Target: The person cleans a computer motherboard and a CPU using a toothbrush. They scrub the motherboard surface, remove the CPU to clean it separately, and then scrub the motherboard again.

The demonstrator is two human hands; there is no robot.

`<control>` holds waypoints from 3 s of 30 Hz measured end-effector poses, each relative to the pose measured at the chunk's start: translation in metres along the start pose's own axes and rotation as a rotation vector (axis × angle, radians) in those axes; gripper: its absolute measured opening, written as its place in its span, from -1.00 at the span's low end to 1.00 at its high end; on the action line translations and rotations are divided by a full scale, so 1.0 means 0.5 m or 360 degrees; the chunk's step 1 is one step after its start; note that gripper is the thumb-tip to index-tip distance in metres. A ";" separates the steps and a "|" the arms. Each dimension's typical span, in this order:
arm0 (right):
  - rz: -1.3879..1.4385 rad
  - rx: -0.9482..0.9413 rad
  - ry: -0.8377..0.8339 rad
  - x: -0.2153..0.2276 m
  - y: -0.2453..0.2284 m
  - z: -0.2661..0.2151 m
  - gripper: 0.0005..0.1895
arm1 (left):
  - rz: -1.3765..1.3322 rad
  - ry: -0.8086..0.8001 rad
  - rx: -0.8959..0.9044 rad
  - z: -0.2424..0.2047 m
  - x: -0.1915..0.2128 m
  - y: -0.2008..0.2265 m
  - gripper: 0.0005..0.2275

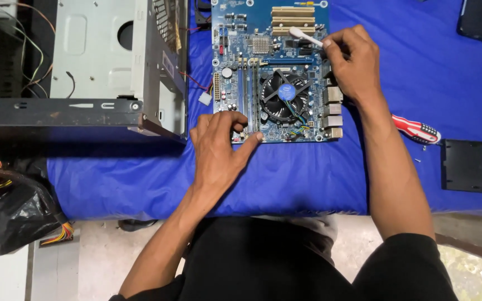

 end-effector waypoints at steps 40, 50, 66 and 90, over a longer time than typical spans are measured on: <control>-0.0025 0.0168 -0.0925 -0.053 -0.238 0.174 -0.95 | -0.0422 0.0056 -0.0474 0.007 -0.007 -0.034 -0.83; -0.0220 -0.0039 -0.1149 -0.073 -0.242 0.196 -0.82 | -0.0494 -0.0025 -0.0372 0.009 -0.006 -0.039 -0.88; -0.0539 0.0018 -0.0724 -0.108 -0.282 0.135 -0.87 | -0.0447 -0.0076 -0.0349 0.010 -0.007 -0.037 -0.89; -0.0777 0.0226 -0.0629 -0.114 -0.290 0.139 -0.83 | -0.0382 -0.0105 -0.0321 0.015 -0.018 -0.045 -0.89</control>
Point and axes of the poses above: each hand's wrist, its own z-axis towards the middle knuckle, its own x-axis out of the back of the hand, y = z × x, the point moved 1 cm from there along z, towards the middle knuckle, and after that the axes turned 5 degrees about -z, right-handed, at the moved point
